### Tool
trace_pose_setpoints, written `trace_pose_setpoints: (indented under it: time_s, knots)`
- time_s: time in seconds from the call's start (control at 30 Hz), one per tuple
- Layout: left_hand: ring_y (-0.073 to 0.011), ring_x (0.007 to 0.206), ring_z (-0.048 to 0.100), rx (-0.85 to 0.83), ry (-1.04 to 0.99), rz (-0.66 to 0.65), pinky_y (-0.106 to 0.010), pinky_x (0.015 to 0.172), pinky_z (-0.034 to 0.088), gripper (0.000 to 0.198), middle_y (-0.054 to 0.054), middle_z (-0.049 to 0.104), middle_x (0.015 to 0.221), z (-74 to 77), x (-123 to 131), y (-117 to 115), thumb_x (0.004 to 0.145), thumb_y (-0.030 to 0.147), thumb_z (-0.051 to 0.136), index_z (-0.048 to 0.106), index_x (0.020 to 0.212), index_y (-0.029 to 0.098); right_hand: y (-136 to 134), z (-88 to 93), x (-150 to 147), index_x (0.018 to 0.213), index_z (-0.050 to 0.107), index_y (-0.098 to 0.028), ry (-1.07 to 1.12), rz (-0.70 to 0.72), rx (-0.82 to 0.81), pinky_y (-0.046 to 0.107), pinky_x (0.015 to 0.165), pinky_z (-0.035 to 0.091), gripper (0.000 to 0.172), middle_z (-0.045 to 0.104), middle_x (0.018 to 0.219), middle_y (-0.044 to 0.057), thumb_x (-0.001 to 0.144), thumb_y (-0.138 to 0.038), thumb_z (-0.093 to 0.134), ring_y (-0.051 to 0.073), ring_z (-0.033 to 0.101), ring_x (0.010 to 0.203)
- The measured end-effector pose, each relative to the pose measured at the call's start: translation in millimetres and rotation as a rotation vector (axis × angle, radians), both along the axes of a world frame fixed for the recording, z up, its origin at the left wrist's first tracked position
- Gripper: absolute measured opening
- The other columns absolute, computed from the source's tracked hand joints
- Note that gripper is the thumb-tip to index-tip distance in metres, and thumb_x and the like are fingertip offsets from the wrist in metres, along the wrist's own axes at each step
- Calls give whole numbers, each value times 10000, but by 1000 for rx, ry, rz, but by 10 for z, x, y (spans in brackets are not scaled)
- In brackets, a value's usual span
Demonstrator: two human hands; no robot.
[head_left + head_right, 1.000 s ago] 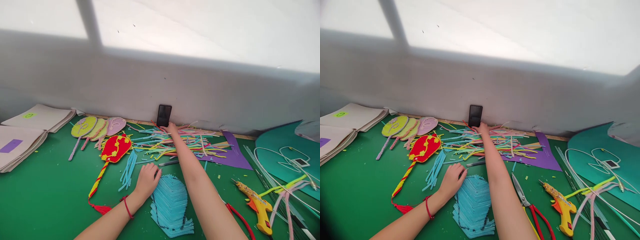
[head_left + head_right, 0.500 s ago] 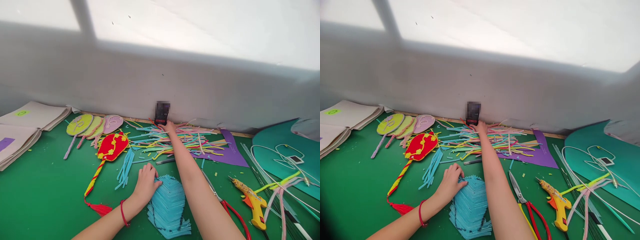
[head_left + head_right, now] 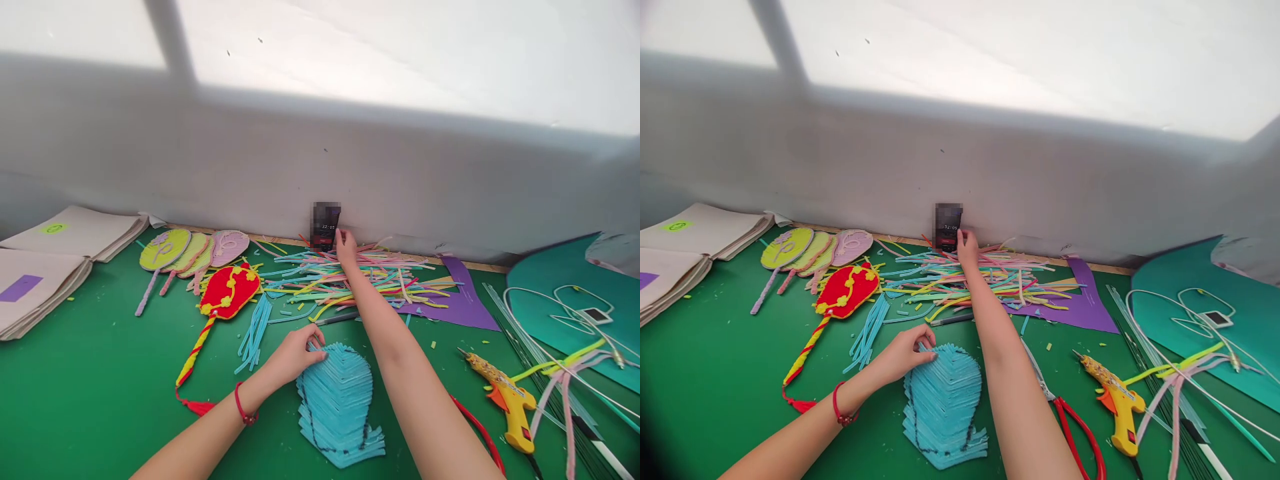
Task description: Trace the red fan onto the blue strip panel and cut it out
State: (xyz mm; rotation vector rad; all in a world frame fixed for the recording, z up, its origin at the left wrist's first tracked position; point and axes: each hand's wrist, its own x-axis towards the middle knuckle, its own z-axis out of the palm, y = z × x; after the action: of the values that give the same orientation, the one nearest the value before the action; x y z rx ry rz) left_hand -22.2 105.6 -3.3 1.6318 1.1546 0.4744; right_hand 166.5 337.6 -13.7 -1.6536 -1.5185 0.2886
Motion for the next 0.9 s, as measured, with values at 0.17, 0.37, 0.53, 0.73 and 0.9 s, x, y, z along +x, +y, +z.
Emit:
trace_pose_setpoints:
  time_s: [0.17, 0.37, 0.53, 0.73, 0.9]
  knots:
    - [-137, 735, 551, 65, -108, 6, -246, 665, 424, 225, -1, 632, 850, 140, -8, -4, 727, 282, 622, 621, 935, 198, -495, 348, -57, 828, 578, -204, 291, 93, 265, 293, 863, 466, 493, 663, 895, 71, 949, -549, 248, 174, 627, 883]
    - [-154, 745, 578, 230, -170, 135, -247, 642, 444, 222, -16, 635, 821, 295, -81, 38, 735, 331, 616, 630, 908, 192, -1423, 518, 97, 908, 654, -177, 690, 643, -377, 318, 713, 533, 591, 721, 831, 86, 845, -701, 390, 192, 678, 755]
    - [-167, 744, 595, 318, -225, 296, -278, 666, 469, 247, -34, 641, 856, 319, -93, 107, 735, 369, 630, 619, 897, 182, -2059, 357, 239, 1066, 675, -203, 738, 664, -572, 323, 837, 519, 508, 724, 1016, 64, 753, -602, 641, 209, 663, 943]
    - [-257, 1232, 488, 667, -415, 326, -409, 1006, 410, 237, -111, 563, 1267, 988, 56, -691, 879, 389, 545, 637, 991, 202, -2498, 185, -13, 970, 681, -187, 791, 401, -344, 374, 882, 506, 395, 718, 1006, 52, 643, -384, 783, 210, 648, 918]
    - [-249, 1046, 638, 500, -902, 16, -445, 939, 492, 372, -25, 709, 1040, 1579, -121, -1958, 940, 539, 321, 608, 1084, 352, -2704, 165, -141, 985, 672, -186, 1049, 350, -353, 360, 842, 526, 391, 732, 960, 42, 642, -327, 795, 201, 660, 870]
